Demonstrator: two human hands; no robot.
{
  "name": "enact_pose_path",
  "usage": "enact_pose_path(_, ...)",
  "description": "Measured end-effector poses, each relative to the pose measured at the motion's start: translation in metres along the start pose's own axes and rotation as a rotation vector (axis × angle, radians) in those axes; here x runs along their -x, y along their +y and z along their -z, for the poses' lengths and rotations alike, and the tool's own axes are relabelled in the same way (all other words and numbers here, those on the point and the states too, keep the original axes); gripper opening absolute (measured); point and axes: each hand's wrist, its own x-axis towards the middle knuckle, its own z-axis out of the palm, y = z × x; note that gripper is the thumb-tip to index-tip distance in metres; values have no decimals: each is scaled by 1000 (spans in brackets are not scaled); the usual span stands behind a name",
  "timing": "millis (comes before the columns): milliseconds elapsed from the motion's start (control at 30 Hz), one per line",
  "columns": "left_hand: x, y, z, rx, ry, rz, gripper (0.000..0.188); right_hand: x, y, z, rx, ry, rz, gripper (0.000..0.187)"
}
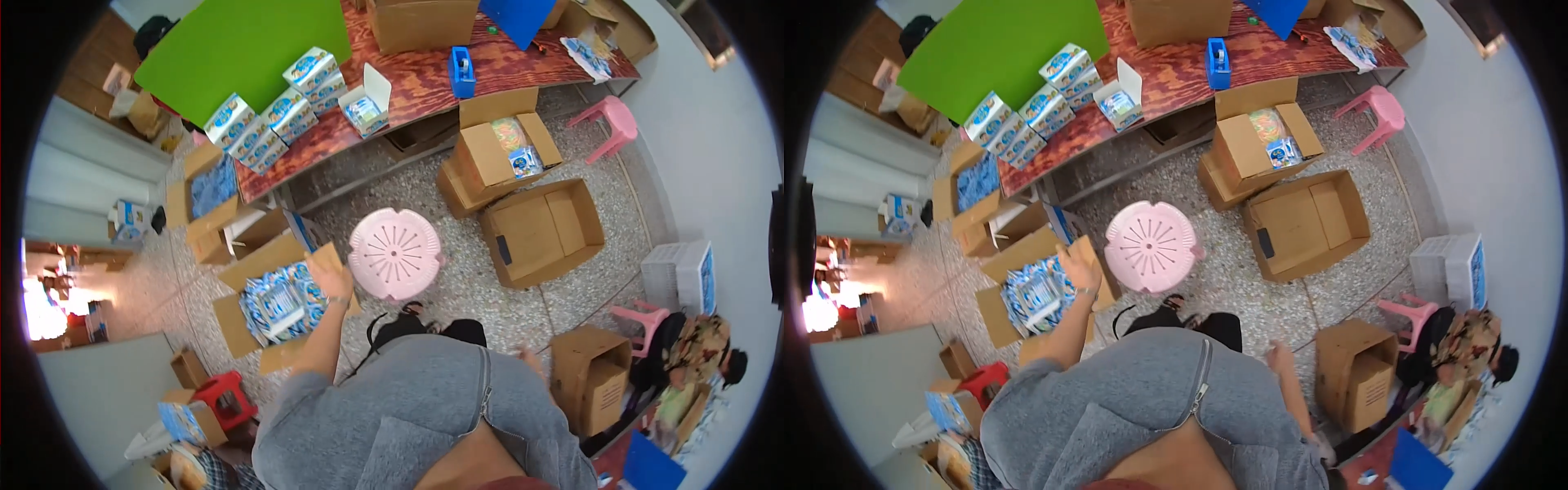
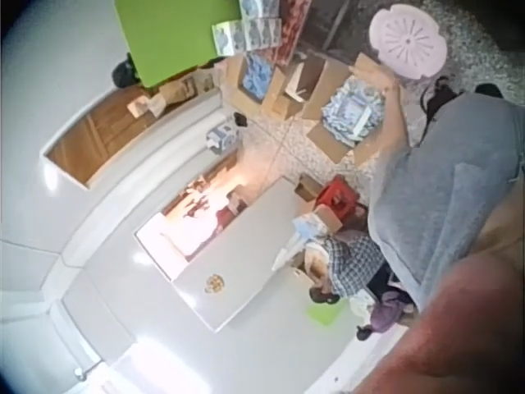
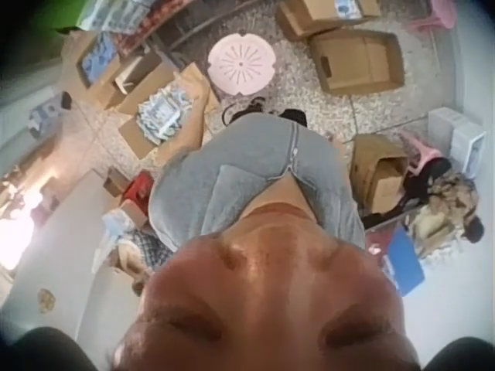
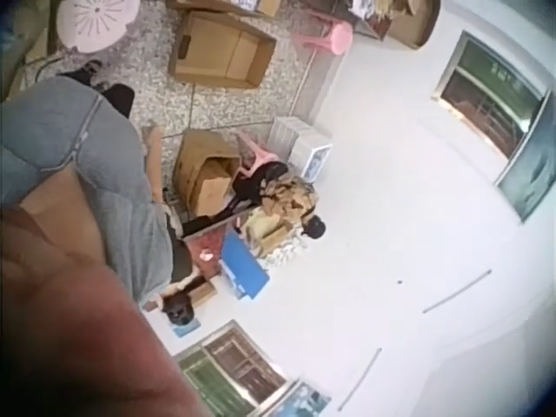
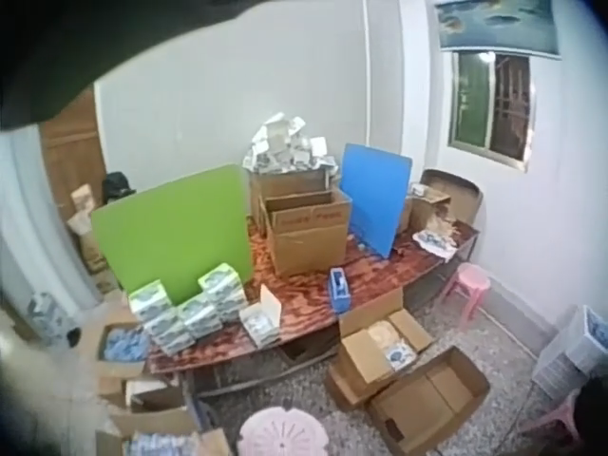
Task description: Sorting and packing wet wipes into cardboard boxes.
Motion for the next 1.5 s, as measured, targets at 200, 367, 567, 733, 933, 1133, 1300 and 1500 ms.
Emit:
enact_pose_path(200, 7, 143, -91, 312, -250, 53, 74, -88, 86, 73, -46, 0, -17, 38)
enact_pose_path(367, 51, 167, -144, 286, -641, 322, 62, -173, 162, 125, -114, -48, 12, 36)
enact_pose_path(567, 101, 161, -124, 248, -760, 483, 49, -244, 115, 222, -143, -97, 89, 36)
enact_pose_path(733, 79, 172, -109, 223, -696, 608, 51, -302, 34, 255, -230, -135, 296, 36)
enact_pose_path(933, -6, 170, -109, 335, -459, 548, 47, -339, -90, 281, -232, -216, 562, 34)
enact_pose_path(1133, -173, 162, -91, 412, -268, 292, 41, -418, -196, 294, -132, -85, 848, 34)
enact_pose_path(1300, -319, 104, -151, 706, -178, 575, 62, -496, -320, 287, -382, -105, 673, 40)
enact_pose_path(1500, -432, 180, -174, 1227, -577, 741, 56, -573, -486, 242, -358, -167, 527, 92)
